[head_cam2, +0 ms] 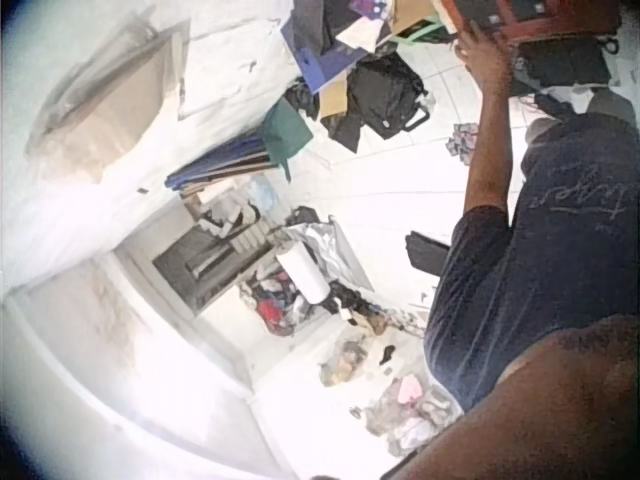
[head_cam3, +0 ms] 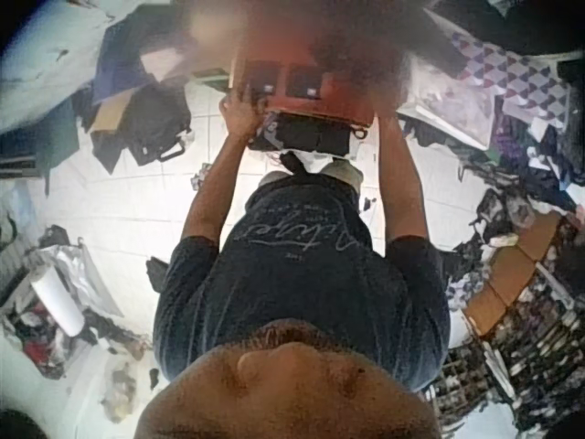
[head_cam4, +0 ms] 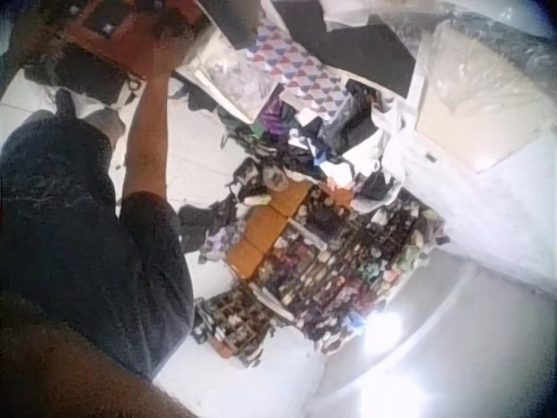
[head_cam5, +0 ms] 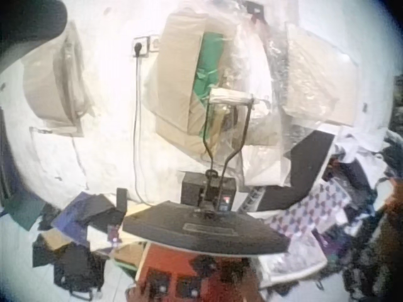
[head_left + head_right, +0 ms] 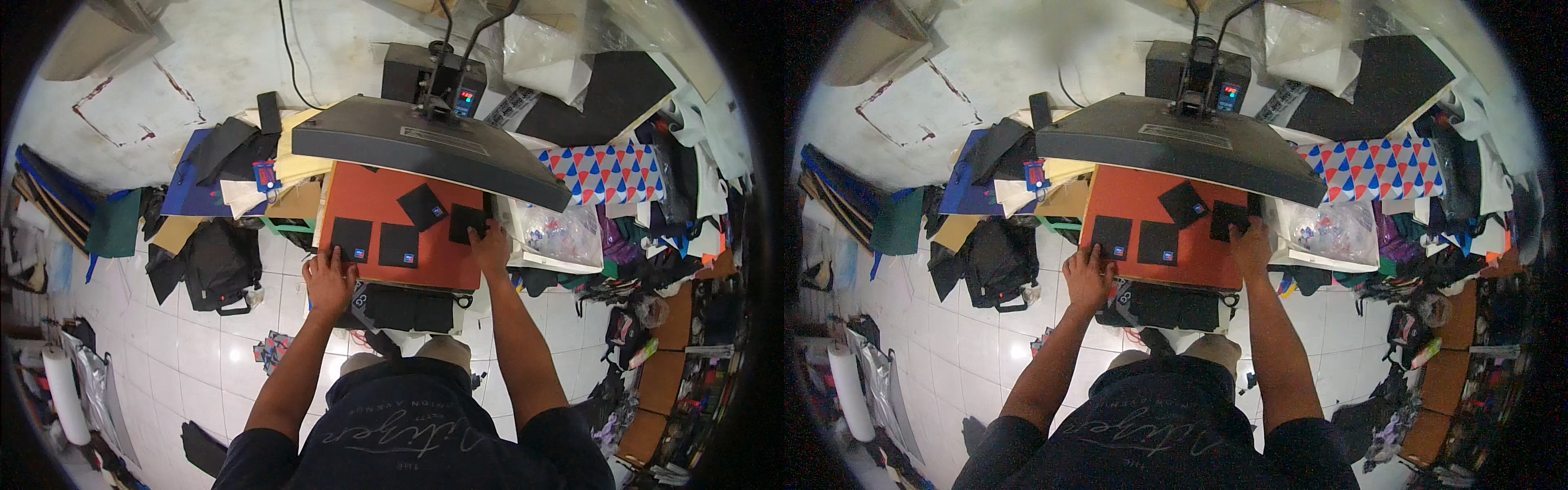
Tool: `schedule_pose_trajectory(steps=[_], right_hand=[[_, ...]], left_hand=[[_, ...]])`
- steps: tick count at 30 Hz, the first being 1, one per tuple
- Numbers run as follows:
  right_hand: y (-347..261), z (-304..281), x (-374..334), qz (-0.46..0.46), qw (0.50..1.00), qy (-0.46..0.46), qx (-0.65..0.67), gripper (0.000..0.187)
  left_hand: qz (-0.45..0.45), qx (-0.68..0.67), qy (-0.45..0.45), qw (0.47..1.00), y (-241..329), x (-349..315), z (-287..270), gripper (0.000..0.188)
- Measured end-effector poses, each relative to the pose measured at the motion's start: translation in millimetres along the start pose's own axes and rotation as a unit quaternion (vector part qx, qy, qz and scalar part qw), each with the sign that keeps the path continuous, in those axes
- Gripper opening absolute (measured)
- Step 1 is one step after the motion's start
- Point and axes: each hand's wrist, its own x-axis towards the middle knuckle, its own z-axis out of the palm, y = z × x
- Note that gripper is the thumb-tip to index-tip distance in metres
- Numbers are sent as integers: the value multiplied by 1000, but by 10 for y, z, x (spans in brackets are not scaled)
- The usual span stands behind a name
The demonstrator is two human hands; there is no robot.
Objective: The person places small blue stickers onto black rectangular patches arranged on a red heat-press board. They repeatedly open and close the heat press, then peel off backing from additional stickers and apply them to the patches.
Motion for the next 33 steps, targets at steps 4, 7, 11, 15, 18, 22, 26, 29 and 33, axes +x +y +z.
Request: schedule_pose_trajectory(steps=[4, 7, 11, 15, 18, 22, 26, 29, 33], right_hand=[[227, 78, 211, 72, 991, -103, -53, 49], [180, 86, 185, 70, 988, -110, -86, 46], [179, 135, 87, 69, 997, -46, 7, 38], [285, 227, 102, 58, 998, -17, 32, 27], [352, 142, 76, 107, 973, -92, 183, 23], [426, -28, -71, 125, 896, -189, 382, 15], [595, 9, -141, 98, 895, -268, 342, 20], [507, 75, -150, 99, 917, -250, 296, 18], [510, 116, -166, 73, 955, -215, 192, 25]], left_hand=[[-3, -21, 17, 1000, 5, -5, 50, 56], [8, -16, 34, 999, -17, -19, 62, 56], [13, -14, 28, 999, -23, -7, 58, 54], [25, -22, 36, 999, -11, -6, 30, 54], [47, -43, 51, 997, 27, 5, -36, 53], [115, -113, 10, 987, 352, 57, -39, 52], [199, -74, -60, 975, 791, 49, 81, 54], [213, -66, -98, 970, 828, 26, 275, 55], [228, -68, -130, 963, 786, 60, 273, 53]])
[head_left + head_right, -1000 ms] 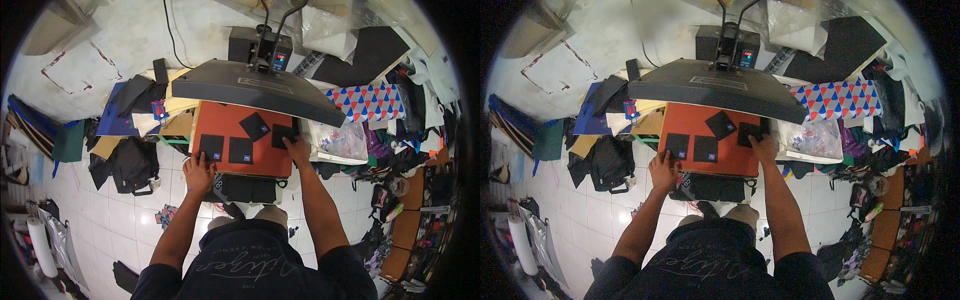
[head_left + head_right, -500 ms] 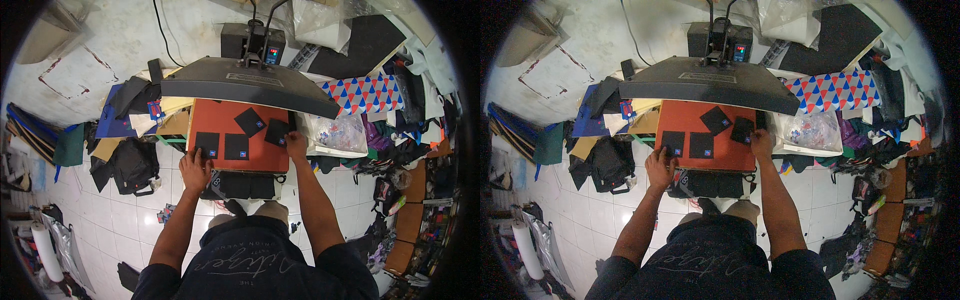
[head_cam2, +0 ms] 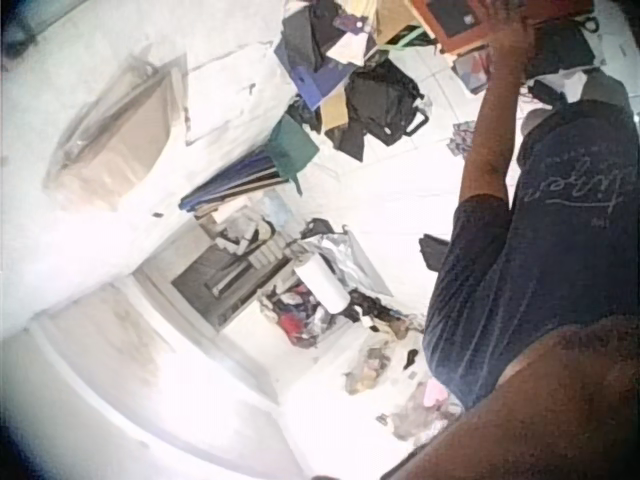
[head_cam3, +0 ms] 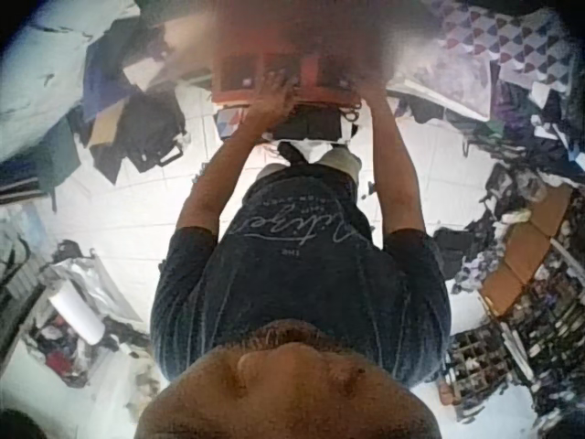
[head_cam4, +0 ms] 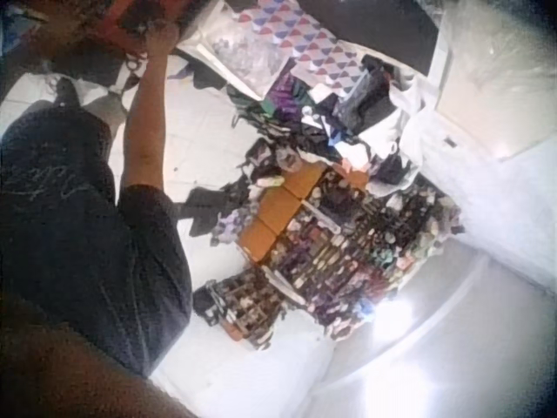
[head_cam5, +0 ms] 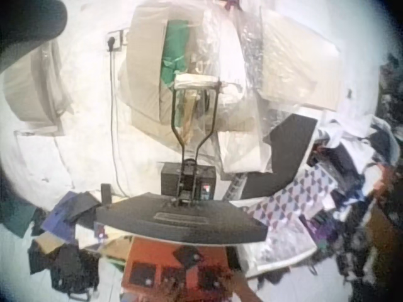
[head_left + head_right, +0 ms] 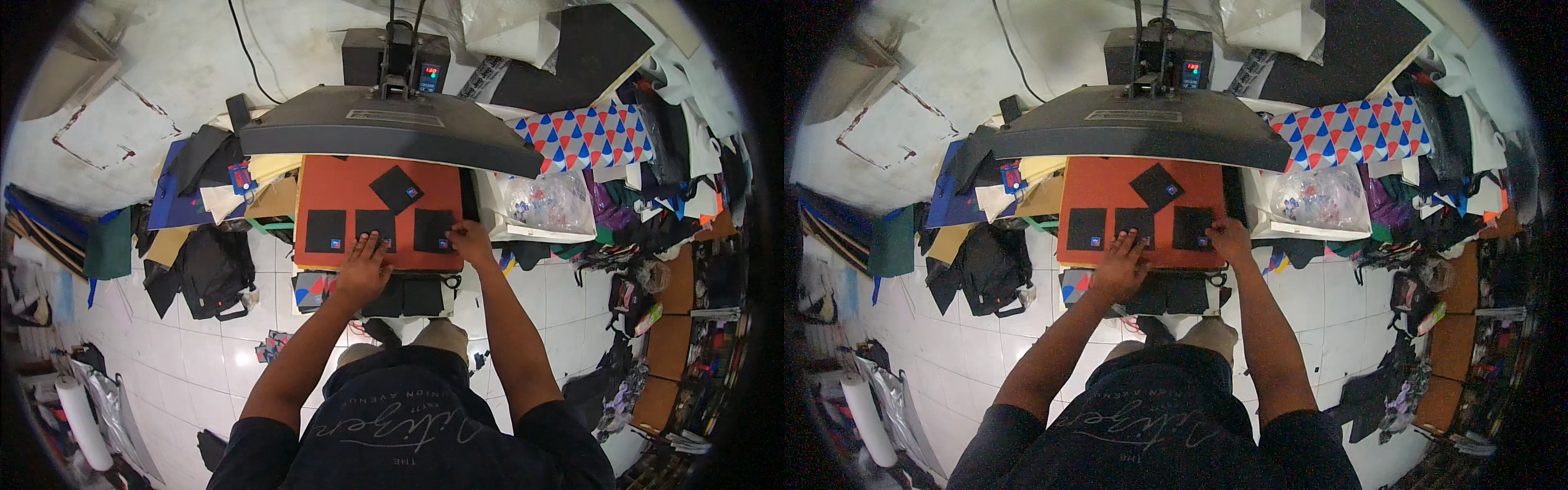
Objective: The person places small blue stickers onto black rectangular patches arranged on a red heat-press board. They repeatedly open and close the heat press, then peel off backing from additional stickers and apply them to the patches.
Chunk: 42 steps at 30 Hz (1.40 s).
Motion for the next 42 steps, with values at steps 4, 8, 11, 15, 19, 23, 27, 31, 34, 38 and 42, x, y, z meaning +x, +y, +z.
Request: schedule_pose_trajectory(steps=[4, 8, 11, 15, 19, 23, 27, 31, 34, 38, 42], right_hand=[[54, -3, -38, -84, 988, 41, -119, 30], [33, -51, -17, -86, 985, 44, -145, 31], [-18, -60, -13, -67, 985, 36, -153, 32], [1, -50, -19, -82, 983, 56, -155, 34], [-61, -45, -58, -100, 979, 62, -164, 32], [-353, -80, -116, -81, 971, 73, -214, 35], [-687, 37, 66, -101, 968, 58, -222, 34], [-1196, 464, 357, -194, 953, -8, -230, 30], [-1577, 921, 590, -358, 874, 54, -324, 19], [-1917, 1553, 1331, -374, 799, 28, -469, 19], [-2443, 1883, 1400, -379, 755, 14, -535, 21]], left_hand=[[32, -1, -8, 999, -77, 21, -40, 53], [50, -14, -23, 998, -135, 37, -87, 52], [53, -30, -32, 998, -163, 38, -96, 52], [59, -32, -31, 997, -172, 56, -106, 51], [49, -43, -10, 998, -134, 56, -155, 48], [22, -61, 73, 995, -69, -17, -333, 44], [-44, -157, 154, 975, -39, -482, -554, 41], [-146, -206, 178, 951, -201, -1348, -431, 35], [-281, -211, 132, 927, -301, -2179, -235, 32], [-485, -243, 111, 833, -274, -3311, 101, 28], [-613, -127, 72, 776, 2, -4707, 844, 29]])
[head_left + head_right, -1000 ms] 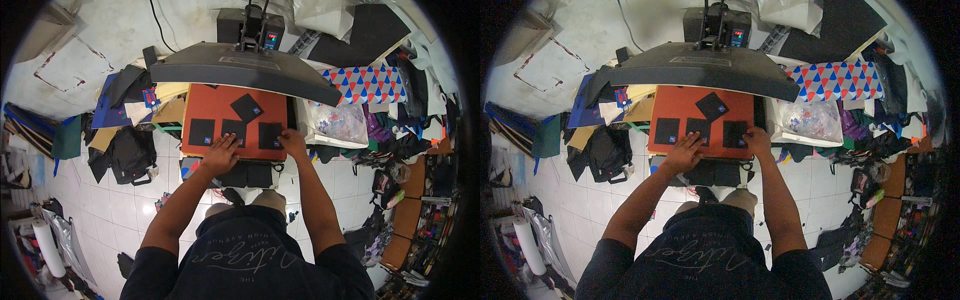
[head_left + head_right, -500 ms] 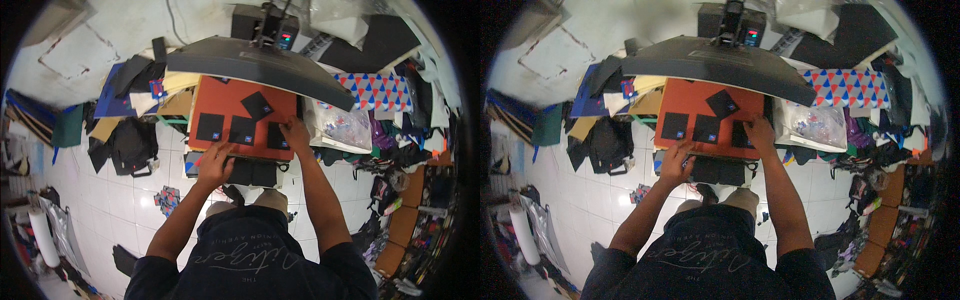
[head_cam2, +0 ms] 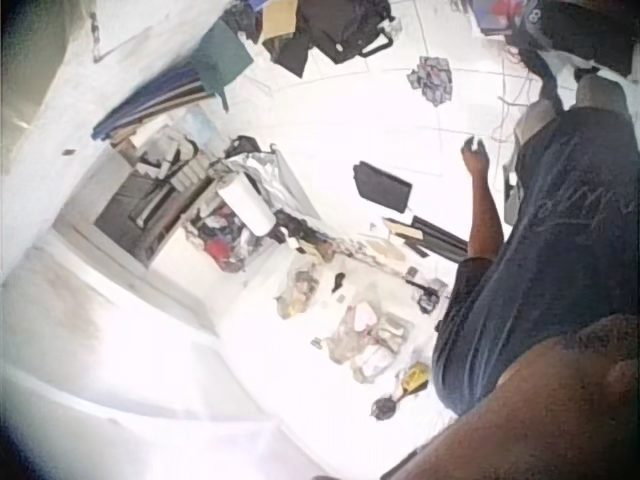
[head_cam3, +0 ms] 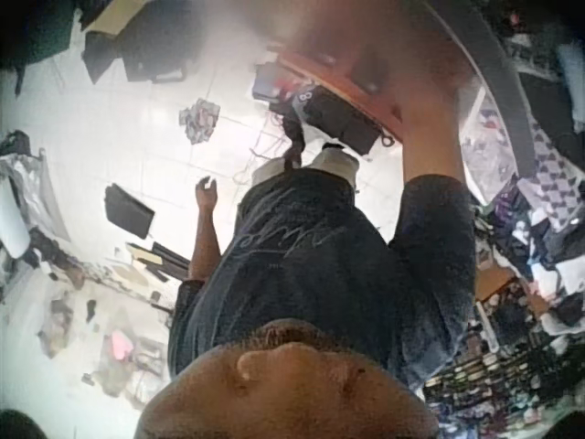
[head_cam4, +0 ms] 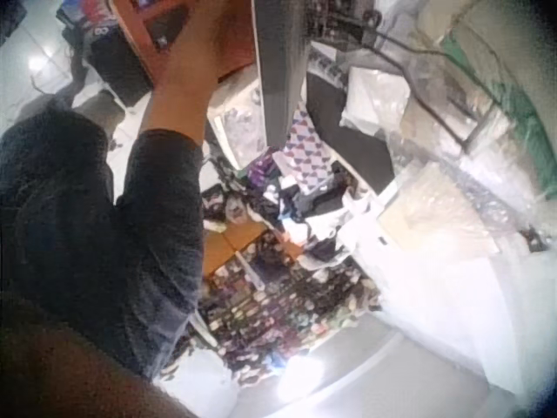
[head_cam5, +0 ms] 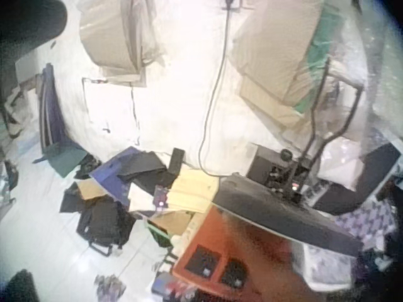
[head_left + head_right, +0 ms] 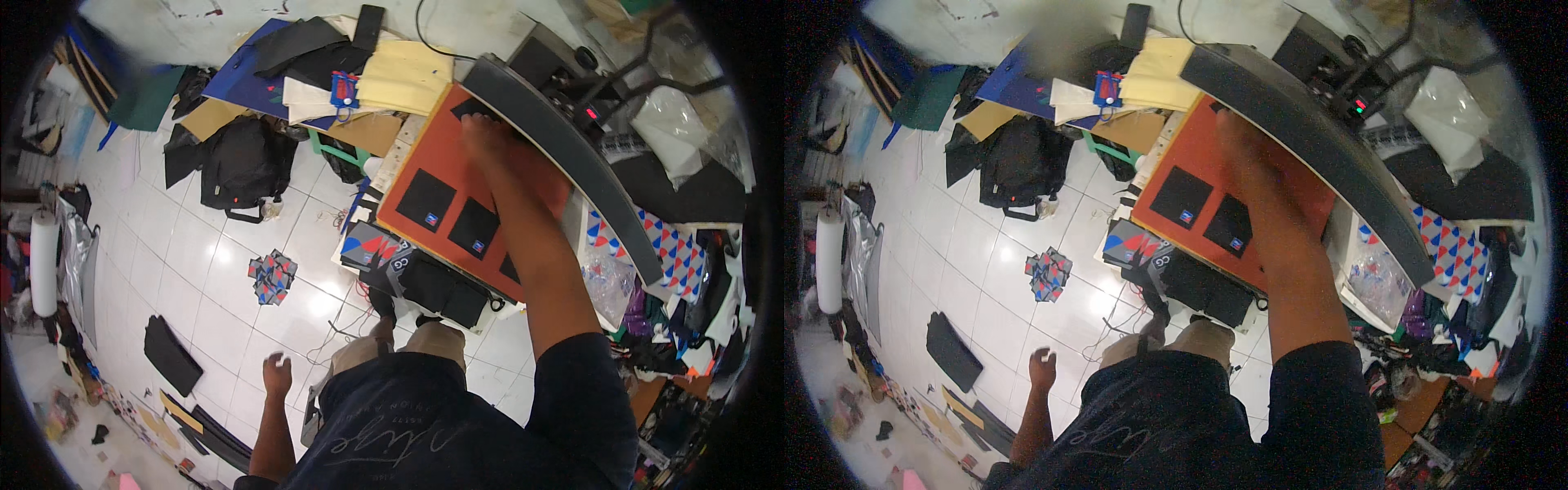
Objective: The person places small blue stickers onto black rectangular patches arranged on a red heat-press board. They repeatedly open and close the heat press, then peel off backing from additional stickers and apply them to the patches.
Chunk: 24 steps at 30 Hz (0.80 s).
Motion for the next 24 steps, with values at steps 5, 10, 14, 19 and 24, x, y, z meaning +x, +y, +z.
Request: schedule_pose_trajectory(steps=[5, 10, 14, 19, 24], right_hand=[[-12, -63, 224, 34, 996, -74, 45, 20], [51, 554, 407, 77, 995, -23, 64, 17], [-183, -97, -101, -76, 995, -44, 43, 14], [-164, -14, -452, -90, 993, -56, 54, 14], [-30, 169, -486, -106, 990, 80, 57, 6]], left_hand=[[-110, 35, -114, 987, -1097, -923, 366, 31], [-286, -108, -181, 935, -539, -701, 449, 31], [-158, -216, -73, 961, -138, -257, 480, 30], [-141, -274, -92, 947, 378, 285, 348, 35], [-139, -251, -86, 954, 468, 369, 253, 34]])
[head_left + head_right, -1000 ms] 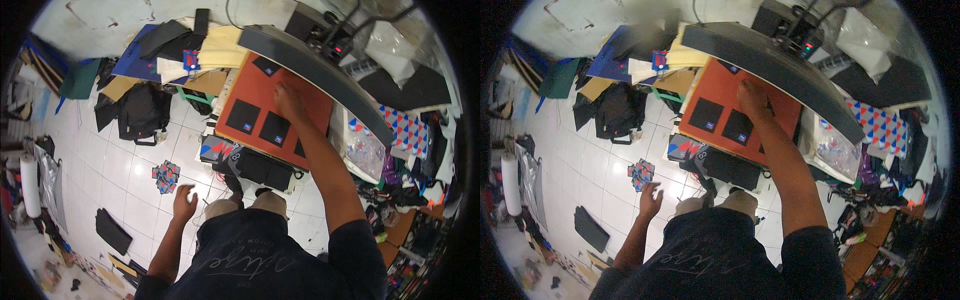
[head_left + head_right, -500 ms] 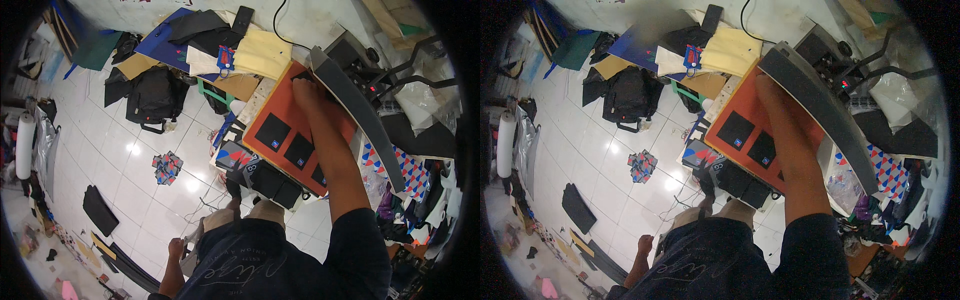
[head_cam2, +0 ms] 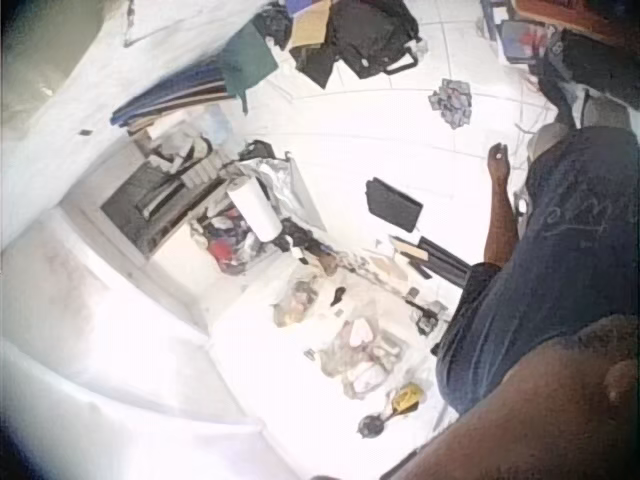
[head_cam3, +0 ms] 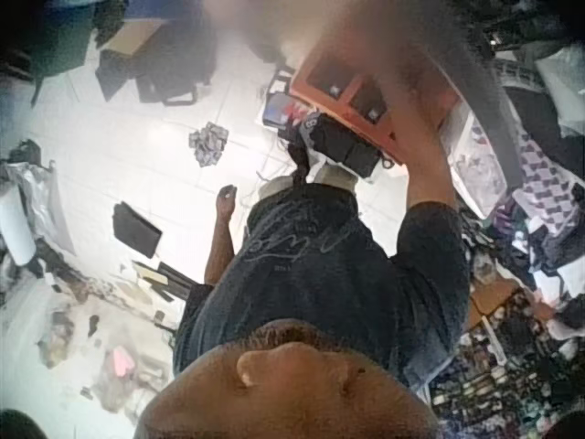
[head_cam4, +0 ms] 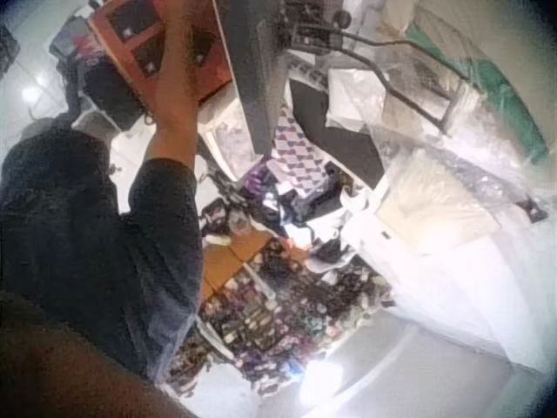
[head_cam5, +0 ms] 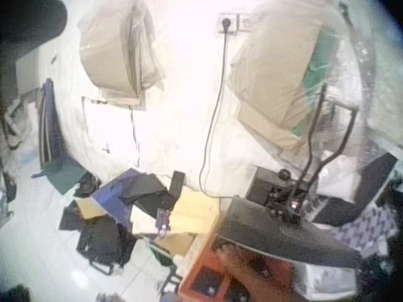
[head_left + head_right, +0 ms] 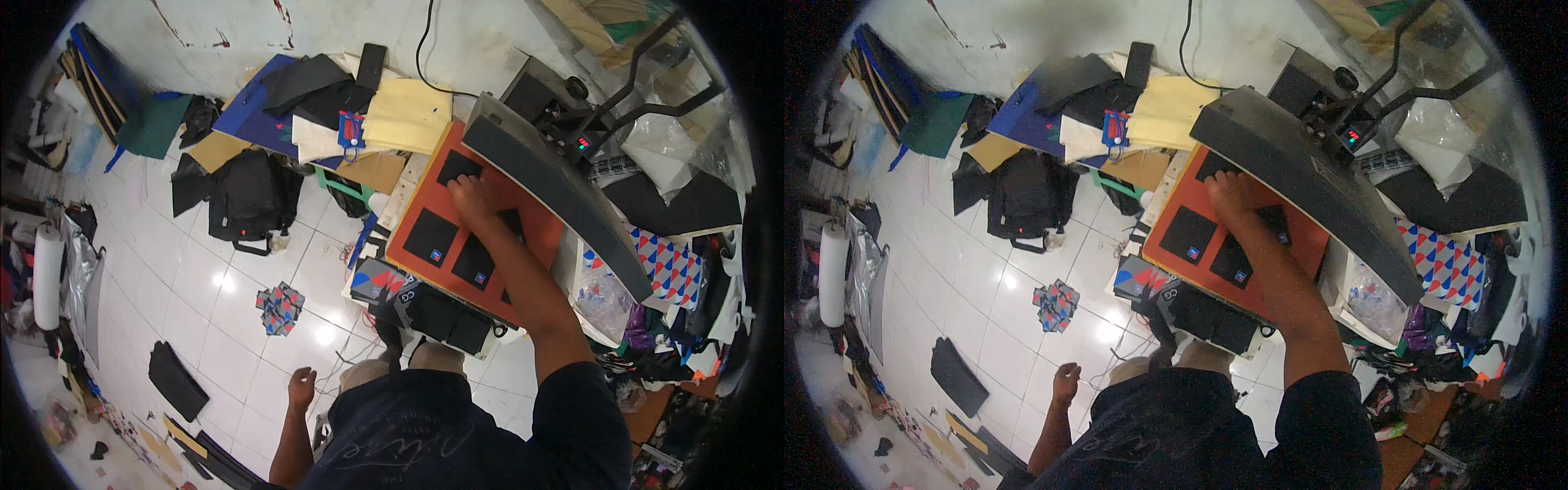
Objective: The person places small blue stickers onto black rectangular patches arranged on a red heat-press board. They repeatedly open and close the heat press, then peel off backing from additional stickers and apply them to the patches.
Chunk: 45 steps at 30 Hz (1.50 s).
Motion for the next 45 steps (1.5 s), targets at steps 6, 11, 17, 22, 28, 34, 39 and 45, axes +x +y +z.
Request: schedule_pose_trajectory(steps=[6, 11, 17, 22, 28, 34, 39, 45], right_hand=[[-64, 365, 121, -9, 999, 29, 20, 8], [-94, 181, 109, 3, 999, 51, 13, 8], [8, 404, 162, 19, 996, -84, -8, 13], [57, 139, 107, 120, 990, 11, 73, 15], [501, -228, -484, 178, 948, 154, 213, 24], [1030, -220, -1047, 258, 898, -24, 356, 45], [1112, 22, -1076, 317, 839, -148, 417, 59], [1071, 100, -1102, 329, 859, -120, 375, 64]], left_hand=[[294, 349, -48, 888, -1228, 79, -116, 39], [76, 268, -28, 960, -1013, 60, -221, 44], [11, 178, -16, 984, -322, -73, -47, 41], [6, 103, -26, 994, -211, -248, 221, 38], [-33, 53, -35, 997, -70, -623, 470, 38], [-151, 14, -51, 987, -224, -876, 636, 38], [-145, -7, -31, 989, -71, -853, 674, 39], [-58, -69, 10, 996, 211, -684, 592, 37]])
